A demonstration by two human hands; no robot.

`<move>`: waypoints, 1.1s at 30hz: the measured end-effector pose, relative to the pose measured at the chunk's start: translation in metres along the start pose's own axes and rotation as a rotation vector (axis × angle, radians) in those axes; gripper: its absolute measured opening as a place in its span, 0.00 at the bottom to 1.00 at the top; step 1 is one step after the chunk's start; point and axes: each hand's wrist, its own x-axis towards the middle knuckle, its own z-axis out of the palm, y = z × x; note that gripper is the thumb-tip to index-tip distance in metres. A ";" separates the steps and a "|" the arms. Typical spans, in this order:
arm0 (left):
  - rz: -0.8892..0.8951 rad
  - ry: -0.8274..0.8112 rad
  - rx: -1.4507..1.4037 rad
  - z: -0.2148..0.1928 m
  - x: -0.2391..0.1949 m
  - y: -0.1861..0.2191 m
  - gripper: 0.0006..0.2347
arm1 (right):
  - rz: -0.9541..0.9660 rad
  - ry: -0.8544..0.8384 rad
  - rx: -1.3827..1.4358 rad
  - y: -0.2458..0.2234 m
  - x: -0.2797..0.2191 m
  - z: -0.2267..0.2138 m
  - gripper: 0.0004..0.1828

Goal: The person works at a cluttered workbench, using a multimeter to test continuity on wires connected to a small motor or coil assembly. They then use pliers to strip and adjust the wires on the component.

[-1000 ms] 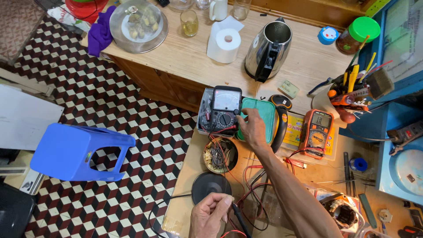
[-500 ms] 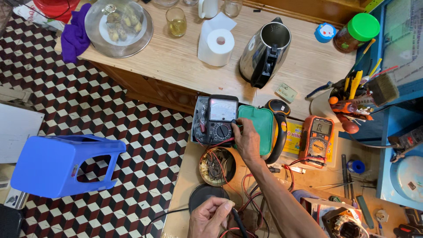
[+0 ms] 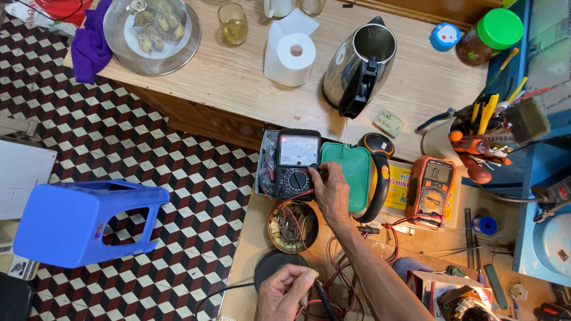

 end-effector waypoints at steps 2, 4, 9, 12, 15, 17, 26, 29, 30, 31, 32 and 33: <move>-0.008 0.004 -0.012 0.001 0.001 0.001 0.09 | 0.010 -0.013 0.001 -0.001 -0.001 -0.001 0.15; -0.069 0.027 -0.020 0.000 0.002 0.002 0.09 | 0.014 -0.030 0.007 -0.002 -0.001 -0.002 0.16; -0.093 0.032 -0.045 -0.002 0.001 0.000 0.10 | 0.016 -0.054 0.005 0.000 -0.003 -0.003 0.17; -0.074 0.027 -0.035 -0.003 0.002 -0.004 0.10 | -0.019 -0.049 0.003 0.001 -0.002 -0.003 0.16; -0.058 0.017 -0.031 -0.005 0.002 -0.008 0.10 | -0.001 -0.062 -0.001 0.002 -0.002 -0.002 0.14; -0.064 0.016 -0.050 -0.005 0.002 -0.010 0.10 | 0.016 -0.072 -0.006 0.003 -0.003 -0.002 0.13; -0.037 0.010 -0.053 -0.007 0.002 -0.015 0.10 | -0.011 -0.063 0.018 0.003 -0.007 -0.001 0.13; -0.038 0.021 -0.069 -0.005 0.003 -0.015 0.10 | -0.020 -0.056 0.029 0.003 -0.007 -0.001 0.12; -0.041 0.019 -0.064 -0.005 0.003 -0.014 0.10 | -0.019 -0.060 0.025 0.004 -0.007 0.000 0.13; -0.043 0.018 -0.060 -0.004 0.003 -0.014 0.10 | -0.017 -0.064 0.021 0.004 -0.007 0.000 0.13; -0.045 0.017 -0.055 -0.003 0.004 -0.012 0.10 | -0.016 -0.068 0.018 0.004 -0.007 0.000 0.13; -0.056 0.017 -0.038 -0.004 0.004 -0.011 0.10 | -0.004 -0.082 0.017 0.005 -0.007 0.000 0.13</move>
